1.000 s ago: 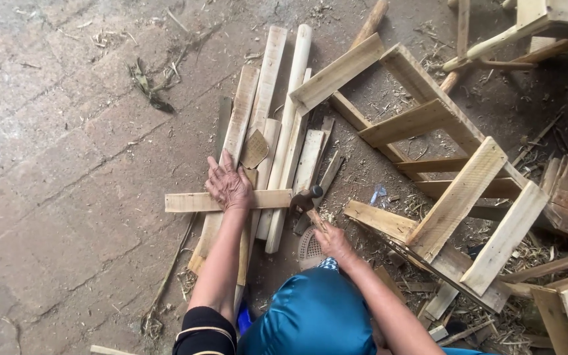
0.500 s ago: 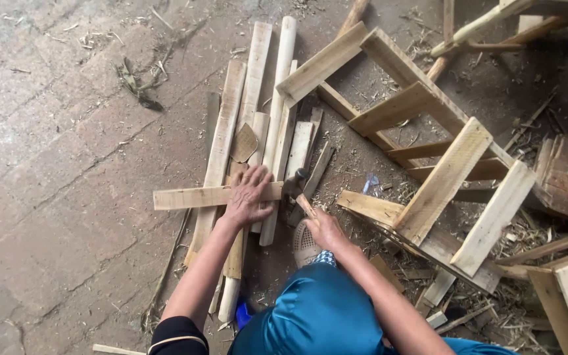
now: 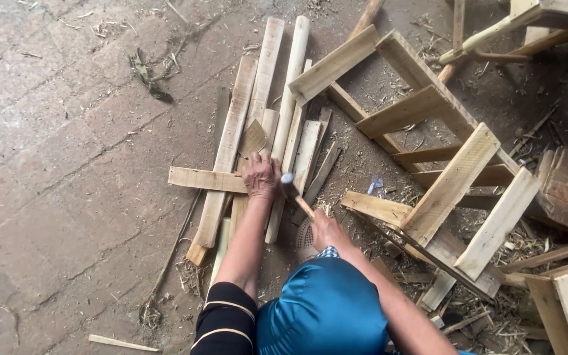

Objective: Assembling a small wooden chair by positioning slats and hammering nails into the frame.

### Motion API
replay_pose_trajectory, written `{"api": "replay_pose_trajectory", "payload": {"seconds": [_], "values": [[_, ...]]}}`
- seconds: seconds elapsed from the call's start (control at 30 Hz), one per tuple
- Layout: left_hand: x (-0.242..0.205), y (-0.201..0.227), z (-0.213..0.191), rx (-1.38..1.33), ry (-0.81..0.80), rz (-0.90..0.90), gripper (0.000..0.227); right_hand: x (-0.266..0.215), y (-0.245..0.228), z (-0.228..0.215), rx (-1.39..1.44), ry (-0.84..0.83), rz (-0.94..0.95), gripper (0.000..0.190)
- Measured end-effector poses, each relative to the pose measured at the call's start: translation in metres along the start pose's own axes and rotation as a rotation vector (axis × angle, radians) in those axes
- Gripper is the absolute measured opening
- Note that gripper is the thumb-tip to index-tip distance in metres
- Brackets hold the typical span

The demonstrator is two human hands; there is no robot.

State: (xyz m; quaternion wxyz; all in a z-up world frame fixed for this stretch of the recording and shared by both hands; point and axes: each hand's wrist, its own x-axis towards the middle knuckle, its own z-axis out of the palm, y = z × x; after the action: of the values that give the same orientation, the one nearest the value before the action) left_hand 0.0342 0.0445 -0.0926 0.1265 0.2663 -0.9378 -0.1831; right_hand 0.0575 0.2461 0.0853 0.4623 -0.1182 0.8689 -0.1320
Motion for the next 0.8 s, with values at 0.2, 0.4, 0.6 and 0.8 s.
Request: {"api": "replay_pose_trajectory", "payload": {"seconds": [0.2, 0.4, 0.6, 0.8], "values": [[0.002, -0.002, 0.001, 0.010, 0.016, 0.028, 0.028, 0.024, 0.049, 0.049, -0.261, 0.186, -0.161, 0.010], [0.004, -0.001, -0.008, -0.023, 0.019, 0.068, 0.027, 0.044, 0.098, 0.085, 0.849, -0.034, -0.167, 0.011], [0.002, -0.001, -0.008, 0.007, 0.028, 0.094, 0.038, 0.033, 0.069, 0.073, 1.456, -0.180, 0.201, 0.032], [0.003, -0.003, -0.005, 0.006, 0.026, 0.136, 0.043, 0.001, 0.055, 0.055, 0.227, 0.071, -0.220, 0.013]]}}
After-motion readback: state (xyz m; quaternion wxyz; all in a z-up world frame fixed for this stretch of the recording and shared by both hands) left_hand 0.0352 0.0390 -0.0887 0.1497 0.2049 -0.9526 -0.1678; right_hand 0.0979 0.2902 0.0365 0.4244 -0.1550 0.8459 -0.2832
